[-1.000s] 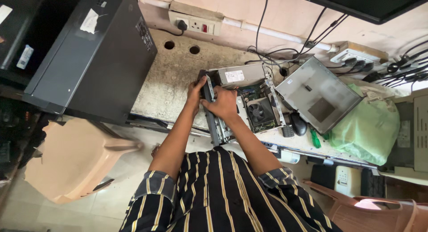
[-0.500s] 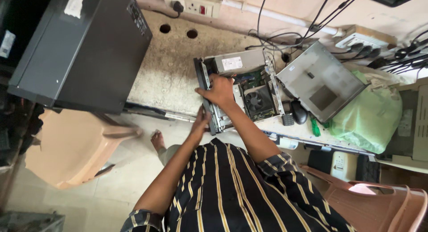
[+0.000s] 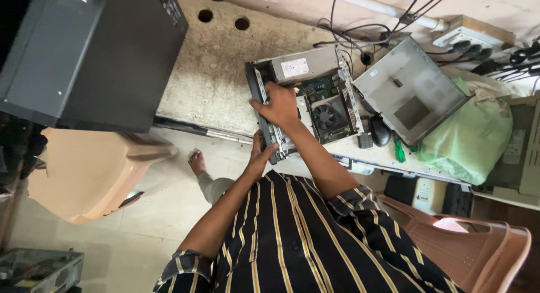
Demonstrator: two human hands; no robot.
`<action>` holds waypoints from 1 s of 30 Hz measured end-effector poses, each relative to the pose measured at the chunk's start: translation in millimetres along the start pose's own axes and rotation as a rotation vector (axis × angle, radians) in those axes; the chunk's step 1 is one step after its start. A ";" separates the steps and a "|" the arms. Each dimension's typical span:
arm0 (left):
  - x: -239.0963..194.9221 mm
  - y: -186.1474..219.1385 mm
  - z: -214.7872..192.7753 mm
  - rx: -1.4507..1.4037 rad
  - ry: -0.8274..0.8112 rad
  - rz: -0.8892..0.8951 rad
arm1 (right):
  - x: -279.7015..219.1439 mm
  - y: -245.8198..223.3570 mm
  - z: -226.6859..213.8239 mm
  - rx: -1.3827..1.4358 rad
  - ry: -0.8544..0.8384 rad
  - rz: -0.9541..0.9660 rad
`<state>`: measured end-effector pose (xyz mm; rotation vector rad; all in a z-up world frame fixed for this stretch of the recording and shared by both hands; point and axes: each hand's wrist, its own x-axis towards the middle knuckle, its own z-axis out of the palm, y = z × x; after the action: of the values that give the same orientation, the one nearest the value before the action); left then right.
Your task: The person works on a desktop computer tower, first adjusting internal components and then moving the unit to a different table. They use a screwdriver to remove the side panel, then repeatedly insert and remove a hard drive from its bay while checking connections.
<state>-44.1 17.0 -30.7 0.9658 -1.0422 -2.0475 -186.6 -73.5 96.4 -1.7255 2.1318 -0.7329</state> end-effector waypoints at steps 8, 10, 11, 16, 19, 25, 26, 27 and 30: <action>0.6 8.0 3.3 0.066 -0.034 0.037 | -6.5 -7.0 5.8 -0.094 0.029 -0.111; -1.7 7.8 1.4 0.048 -0.007 -0.013 | -8.2 -10.6 2.8 -0.077 -0.050 -0.066; 0.5 9.9 0.6 0.022 0.019 -0.066 | -6.1 -11.6 -1.9 -0.071 -0.083 -0.044; 0.3 22.4 -1.9 -0.026 0.015 0.010 | -33.6 -5.3 -42.8 0.069 0.183 -0.261; -4.2 30.8 -0.5 -0.049 0.048 -0.078 | -78.6 9.3 -76.4 0.067 0.292 -0.229; -5.6 42.6 -9.6 -0.229 0.015 -0.080 | -163.0 44.8 -112.3 -0.055 0.198 -0.256; -4.6 43.2 -12.0 -0.246 0.009 -0.075 | -167.3 50.1 -108.1 -0.083 0.198 -0.250; -4.7 41.8 -12.8 -0.265 0.002 -0.072 | -170.0 56.1 -102.8 -0.094 0.206 -0.249; -4.1 34.7 -16.1 -0.215 -0.002 -0.131 | -176.2 73.3 -84.1 -0.077 0.213 -0.270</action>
<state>-21.4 -2.7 -6.5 0.9407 -0.7579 -2.2142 -250.0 124.8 110.1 -2.0881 2.1069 -0.9562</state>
